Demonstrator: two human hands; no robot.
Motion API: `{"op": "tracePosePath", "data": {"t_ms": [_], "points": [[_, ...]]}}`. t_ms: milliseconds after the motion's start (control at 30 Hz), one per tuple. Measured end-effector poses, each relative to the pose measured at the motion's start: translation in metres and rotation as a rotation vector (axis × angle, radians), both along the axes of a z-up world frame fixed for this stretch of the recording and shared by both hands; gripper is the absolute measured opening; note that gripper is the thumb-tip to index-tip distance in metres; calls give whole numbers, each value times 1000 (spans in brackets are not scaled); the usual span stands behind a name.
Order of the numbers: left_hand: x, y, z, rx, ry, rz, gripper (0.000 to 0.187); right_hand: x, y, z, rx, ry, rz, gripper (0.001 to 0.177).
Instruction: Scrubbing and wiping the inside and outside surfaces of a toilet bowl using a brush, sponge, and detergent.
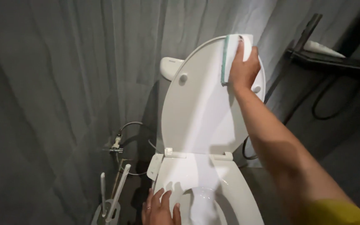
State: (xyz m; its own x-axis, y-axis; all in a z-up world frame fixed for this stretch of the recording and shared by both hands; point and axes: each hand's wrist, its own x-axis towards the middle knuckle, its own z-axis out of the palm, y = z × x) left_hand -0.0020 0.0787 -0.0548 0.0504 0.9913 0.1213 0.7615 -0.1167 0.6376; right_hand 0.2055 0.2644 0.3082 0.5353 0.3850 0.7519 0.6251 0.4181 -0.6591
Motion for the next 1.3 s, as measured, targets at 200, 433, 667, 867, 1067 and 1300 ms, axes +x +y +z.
{"op": "tracePosePath", "data": {"t_ms": [200, 433, 667, 867, 1067, 1300], "points": [[-4, -14, 65, 149, -11, 49, 88, 49, 52, -20, -204, -1066, -136, 58], [6, -13, 23, 981, -138, 145, 69, 56, -3, -93, 165, 79, -31, 41], [-5, -27, 49, 882, -79, 111, 65, 70, -30, -143, -350, -229, -146, 51], [-15, -17, 167, 641, -81, 22, 83, 45, -16, -97, -224, -170, -74, 46], [-11, -6, 231, 861, -397, -29, 78, 92, 5, -123, -509, -1259, 39, 52], [-13, 34, 203, 859, -406, 4, 81, 60, 28, -129, -486, -879, -117, 58]]}}
